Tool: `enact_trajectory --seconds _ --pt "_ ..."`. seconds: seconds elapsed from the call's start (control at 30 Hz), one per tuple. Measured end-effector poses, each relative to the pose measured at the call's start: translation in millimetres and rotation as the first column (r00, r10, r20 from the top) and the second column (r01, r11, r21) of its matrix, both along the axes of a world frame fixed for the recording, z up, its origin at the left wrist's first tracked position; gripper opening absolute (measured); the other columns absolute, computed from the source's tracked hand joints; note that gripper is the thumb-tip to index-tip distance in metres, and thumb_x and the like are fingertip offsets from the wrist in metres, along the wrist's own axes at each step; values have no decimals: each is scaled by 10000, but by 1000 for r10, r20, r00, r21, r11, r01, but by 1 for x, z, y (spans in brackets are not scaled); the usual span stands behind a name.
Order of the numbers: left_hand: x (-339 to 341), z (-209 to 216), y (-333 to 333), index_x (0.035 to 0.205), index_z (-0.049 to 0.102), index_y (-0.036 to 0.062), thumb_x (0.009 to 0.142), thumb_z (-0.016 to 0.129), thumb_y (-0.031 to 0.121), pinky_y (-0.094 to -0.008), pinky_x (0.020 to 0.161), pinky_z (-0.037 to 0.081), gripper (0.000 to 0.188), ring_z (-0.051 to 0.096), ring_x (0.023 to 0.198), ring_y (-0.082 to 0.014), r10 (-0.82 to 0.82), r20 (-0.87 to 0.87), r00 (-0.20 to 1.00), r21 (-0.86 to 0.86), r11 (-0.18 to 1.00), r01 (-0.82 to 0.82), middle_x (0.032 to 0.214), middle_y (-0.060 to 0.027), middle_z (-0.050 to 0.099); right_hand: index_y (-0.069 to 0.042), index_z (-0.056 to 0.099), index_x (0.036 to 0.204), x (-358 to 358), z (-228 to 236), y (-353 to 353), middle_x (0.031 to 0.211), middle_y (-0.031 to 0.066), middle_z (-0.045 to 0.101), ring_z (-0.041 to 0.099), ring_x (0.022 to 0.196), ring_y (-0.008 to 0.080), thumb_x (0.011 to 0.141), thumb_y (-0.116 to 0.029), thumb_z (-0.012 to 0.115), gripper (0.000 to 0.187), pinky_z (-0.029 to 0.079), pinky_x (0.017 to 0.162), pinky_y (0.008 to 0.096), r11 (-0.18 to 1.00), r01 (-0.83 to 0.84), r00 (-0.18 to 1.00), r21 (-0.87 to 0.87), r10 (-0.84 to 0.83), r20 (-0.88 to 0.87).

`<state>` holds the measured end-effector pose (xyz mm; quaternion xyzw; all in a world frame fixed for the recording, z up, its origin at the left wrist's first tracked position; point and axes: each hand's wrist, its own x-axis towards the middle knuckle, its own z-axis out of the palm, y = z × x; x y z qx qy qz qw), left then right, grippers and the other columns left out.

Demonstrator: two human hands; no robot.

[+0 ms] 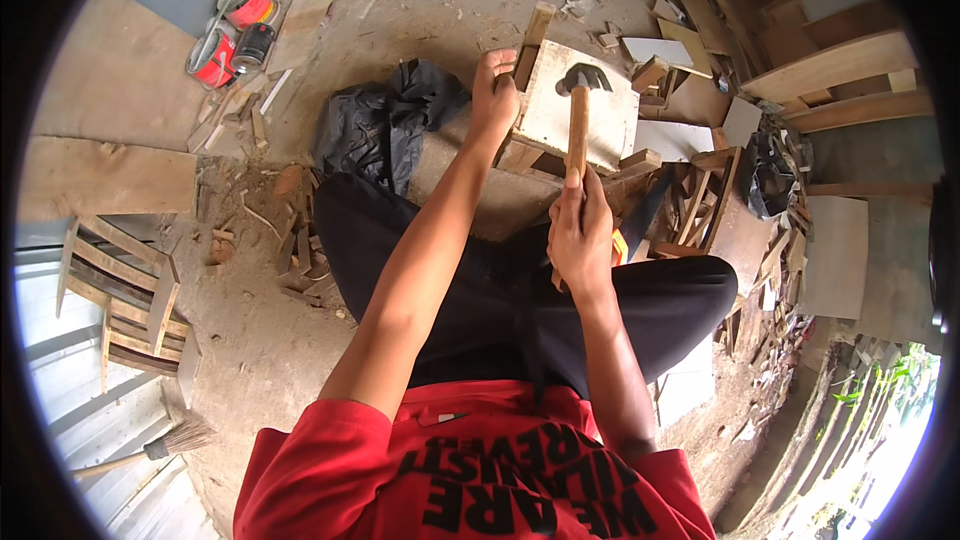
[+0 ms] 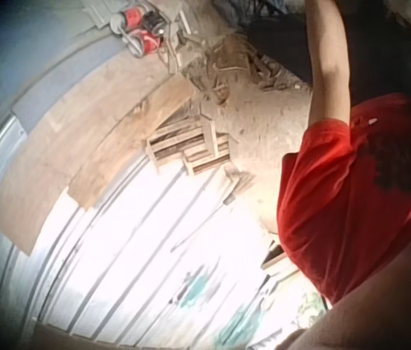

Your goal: The person sits on the floor and uses a hammer to drive nails into a small wooden stool. They repeatedly position nails and strike them with the hammer, occasionally adjusting the stool's position.

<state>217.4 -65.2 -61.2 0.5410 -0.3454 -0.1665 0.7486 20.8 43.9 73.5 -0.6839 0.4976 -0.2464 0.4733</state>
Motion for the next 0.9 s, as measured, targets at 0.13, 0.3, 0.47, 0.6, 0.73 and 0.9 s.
enact_trajectory --seconds 0.13,0.3,0.47,0.6,0.73,0.9 --pt "0 1 0 1189 553 0 831 326 -124 -343 991 450 441 590 1096 -226 -29 20 999 17 999 29 1210 -137 606 4 536 1174 5 -32 -13 645 21 486 446 457 89 1076 -379 431 408 370 407 265 999 -9 999 -44 11 35" --pt "-3 3 2 1176 558 0 806 328 -141 -338 990 451 458 589 1079 -217 -48 -25 999 54 997 50 1199 -130 606 57 554 1193 -11 -37 -20 767 232 663 667 660 388 1055 -303 462 397 495 603 442 997 13 995 70 -6 -99" --pt "4 -4 0 1209 535 -7 792 313 -130 -353 987 459 488 590 1070 -225 -101 -36 994 14 995 101 1200 -146 600 62 529 1225 -27 -61 -43 778 250 671 694 719 401 979 -183 579 351 533 640 444 963 -61 985 -261 16 -172" --pt "4 1 0 1235 522 -22 787 310 -129 -341 948 471 507 599 1035 -214 -153 -21 988 56 986 154 1180 -156 603 88 498 1248 -25 -78 -50 778 252 676 713 682 352 931 -115 620 395 560 629 425 999 -8 999 -35 10 35" --pt "6 2 1 1234 532 -20 795 324 -126 -314 914 474 498 605 1009 -194 -169 -11 986 86 982 170 1171 -152 609 99 476 1251 -12 -90 -45 804 252 682 710 634 334 915 -86 623 411 569 595 419 998 0 1000 -56 1 7" --pt "10 6 4 1178 576 -13 804 404 -113 -310 840 509 424 635 914 -191 -101 3 995 195 976 99 1080 -132 655 55 481 1259 -4 -79 -36 813 260 678 698 622 364 909 -90 638 410 563 595 425 1000 4 1000 -4 -4 -1"
